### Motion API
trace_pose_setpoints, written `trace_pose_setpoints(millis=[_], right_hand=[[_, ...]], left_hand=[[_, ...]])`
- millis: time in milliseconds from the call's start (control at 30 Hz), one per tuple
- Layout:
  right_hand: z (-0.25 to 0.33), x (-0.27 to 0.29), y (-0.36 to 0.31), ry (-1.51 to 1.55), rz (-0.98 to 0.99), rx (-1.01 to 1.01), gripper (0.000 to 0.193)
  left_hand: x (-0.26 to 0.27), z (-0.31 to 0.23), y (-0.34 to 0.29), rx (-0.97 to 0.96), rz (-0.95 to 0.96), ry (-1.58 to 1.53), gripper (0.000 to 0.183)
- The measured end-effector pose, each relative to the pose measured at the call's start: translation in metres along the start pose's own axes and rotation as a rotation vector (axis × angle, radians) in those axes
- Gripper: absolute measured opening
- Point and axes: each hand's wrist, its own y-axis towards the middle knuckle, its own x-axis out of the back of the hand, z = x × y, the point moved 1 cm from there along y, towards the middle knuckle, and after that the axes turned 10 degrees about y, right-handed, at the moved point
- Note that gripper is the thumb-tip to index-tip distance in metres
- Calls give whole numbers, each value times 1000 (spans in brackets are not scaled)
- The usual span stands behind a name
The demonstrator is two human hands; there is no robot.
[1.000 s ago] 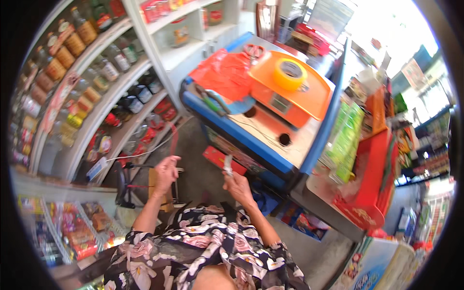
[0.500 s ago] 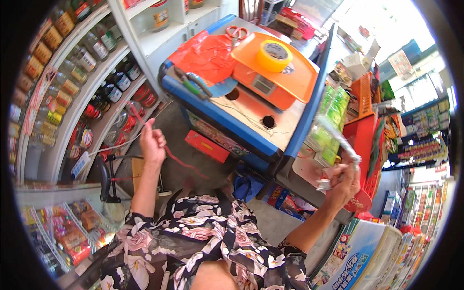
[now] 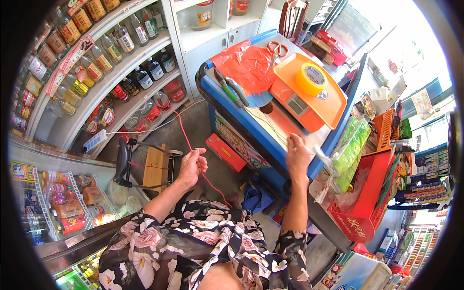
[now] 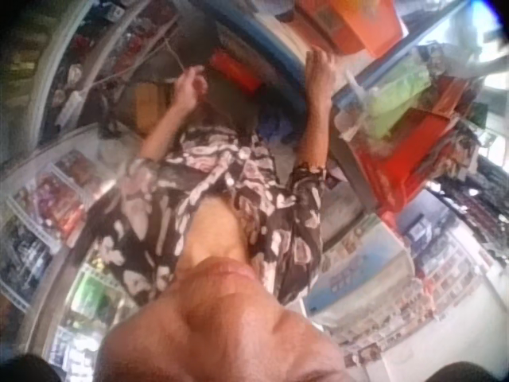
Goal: The person squats beside a small wooden cart and uses pliers to cut and remove red zip ties securing a metal pole to the cart frame. After cutting the ties, the person stands and walks through the store while holding the removed ties.
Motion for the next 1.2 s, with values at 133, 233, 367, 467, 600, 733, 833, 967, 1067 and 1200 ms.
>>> trace_pose_setpoints(millis=[133,233,367,467,600,733,833,967,1067,1200], right_hand=[[-15,-51,44,-216,236,38,26],[-32,-66,60,-251,366,52,26],[-45,-74,62,-354,364,235,18],[-48,-77,62,-430,349,358,18],[-36,-73,71,-525,414,352,17],[-1,-55,76,-393,363,162,18],[25,-30,70,-375,325,211,18],[29,-1,65,-327,228,197,17],[13,11,60,-205,136,191,16],[-10,13,39,-58,40,317,10]], left_hand=[[21,-18,0,-129,-63,-55,32],[45,-25,-5,-166,-131,-61,32],[66,-23,-12,-163,-207,-93,31],[63,-18,-7,-131,-221,-119,30],[40,-19,3,-79,-183,-116,31],[9,-29,19,-70,-57,-64,32],[-16,-31,32,-82,30,-89,33],[-51,-28,53,-105,112,-77,35],[-82,-25,71,-120,137,-54,36],[-127,-17,74,-118,237,-97,38]])
